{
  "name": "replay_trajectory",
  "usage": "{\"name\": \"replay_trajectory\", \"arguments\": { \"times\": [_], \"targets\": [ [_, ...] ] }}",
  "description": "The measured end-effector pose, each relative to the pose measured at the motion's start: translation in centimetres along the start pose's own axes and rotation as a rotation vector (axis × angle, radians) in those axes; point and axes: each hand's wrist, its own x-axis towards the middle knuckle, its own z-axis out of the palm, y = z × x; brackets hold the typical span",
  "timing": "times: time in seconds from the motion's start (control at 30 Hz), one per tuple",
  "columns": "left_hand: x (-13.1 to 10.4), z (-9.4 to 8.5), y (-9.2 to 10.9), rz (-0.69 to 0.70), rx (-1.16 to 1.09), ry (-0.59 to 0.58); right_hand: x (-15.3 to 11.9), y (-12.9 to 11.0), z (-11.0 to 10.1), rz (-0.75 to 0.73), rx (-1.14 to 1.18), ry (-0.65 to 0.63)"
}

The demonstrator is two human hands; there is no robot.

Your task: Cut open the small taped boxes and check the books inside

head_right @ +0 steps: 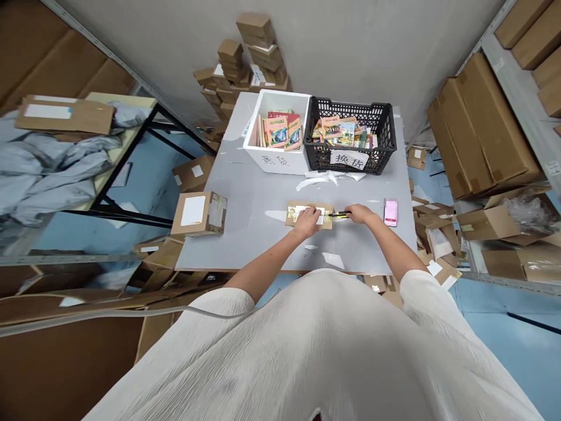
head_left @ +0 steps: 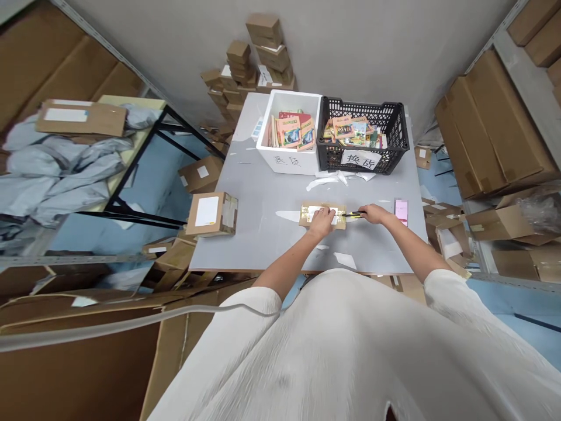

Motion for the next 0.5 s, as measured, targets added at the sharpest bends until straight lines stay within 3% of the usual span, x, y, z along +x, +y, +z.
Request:
{"name": "replay_trajectory", "arguments": {
  "times": [0.2, 0.3, 0.5],
  "targets": [
    [0.1, -0.2, 0.1, -0.014, 0.000, -0.014, -1.9, 1.5, 3.3, 0.040, 0.500, -0.123],
    [0.2, -0.2, 0.1, -0.005, 0.004, -0.023, -3.2, 1.3, 5.4, 0.002, 0.685, -0.075],
    [0.5, 0.1, -0.2, 0.011, 0.006, -0.013, -4.9, 1.0, 6.9, -0.012, 0.714, 0.007]
  ]
}}
